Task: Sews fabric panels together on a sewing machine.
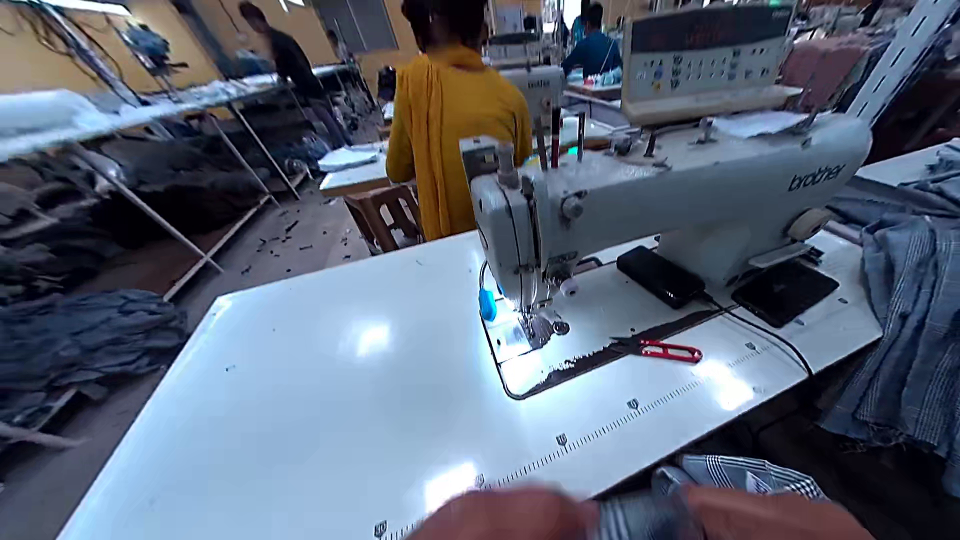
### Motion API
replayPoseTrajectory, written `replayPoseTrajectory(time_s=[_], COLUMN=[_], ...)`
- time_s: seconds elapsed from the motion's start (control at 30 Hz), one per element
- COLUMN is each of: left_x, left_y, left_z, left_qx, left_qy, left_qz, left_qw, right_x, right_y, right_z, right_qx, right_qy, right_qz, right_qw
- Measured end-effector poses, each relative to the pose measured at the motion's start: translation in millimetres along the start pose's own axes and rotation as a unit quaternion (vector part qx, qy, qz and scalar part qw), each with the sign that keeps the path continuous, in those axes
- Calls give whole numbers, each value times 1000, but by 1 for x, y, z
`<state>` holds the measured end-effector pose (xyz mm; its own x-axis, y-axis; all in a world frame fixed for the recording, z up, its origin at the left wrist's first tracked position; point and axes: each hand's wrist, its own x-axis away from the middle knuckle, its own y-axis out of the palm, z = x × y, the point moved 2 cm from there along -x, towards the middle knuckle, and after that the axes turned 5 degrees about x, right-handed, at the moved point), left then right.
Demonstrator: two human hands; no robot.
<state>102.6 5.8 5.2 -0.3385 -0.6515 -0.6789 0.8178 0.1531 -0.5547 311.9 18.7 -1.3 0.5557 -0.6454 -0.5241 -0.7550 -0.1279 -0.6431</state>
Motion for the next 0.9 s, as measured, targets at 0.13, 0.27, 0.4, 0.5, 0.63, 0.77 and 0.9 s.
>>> replayPoseTrajectory(time_s=[0.13,0.27,0.4,0.5,0.63,0.77,0.9], left_x=[-25,-31,-35,-35,-31,-28,-27], left_y=[56,87,87,87,87,87,86], left_z=[-108,-159,-165,-175,-179,-178,-178], left_qx=[-43,-18,-1,31,43,45,55], left_qy=[-193,-410,-461,-467,-467,-468,-470], left_qz=[-30,-245,-289,-295,-291,-281,-276], left_qw=[980,879,839,833,834,837,836], right_x=[-49,-45,-21,-10,-10,-4,19], right_y=[23,52,20,-8,-17,13,21], right_z=[83,135,158,190,223,213,136], right_qx=[11,88,80,29,90,173,56], right_qy=[265,385,426,491,456,289,401], right_qz=[-203,-328,-314,-267,-135,-1,-112], right_qw=[943,858,845,829,875,942,908])
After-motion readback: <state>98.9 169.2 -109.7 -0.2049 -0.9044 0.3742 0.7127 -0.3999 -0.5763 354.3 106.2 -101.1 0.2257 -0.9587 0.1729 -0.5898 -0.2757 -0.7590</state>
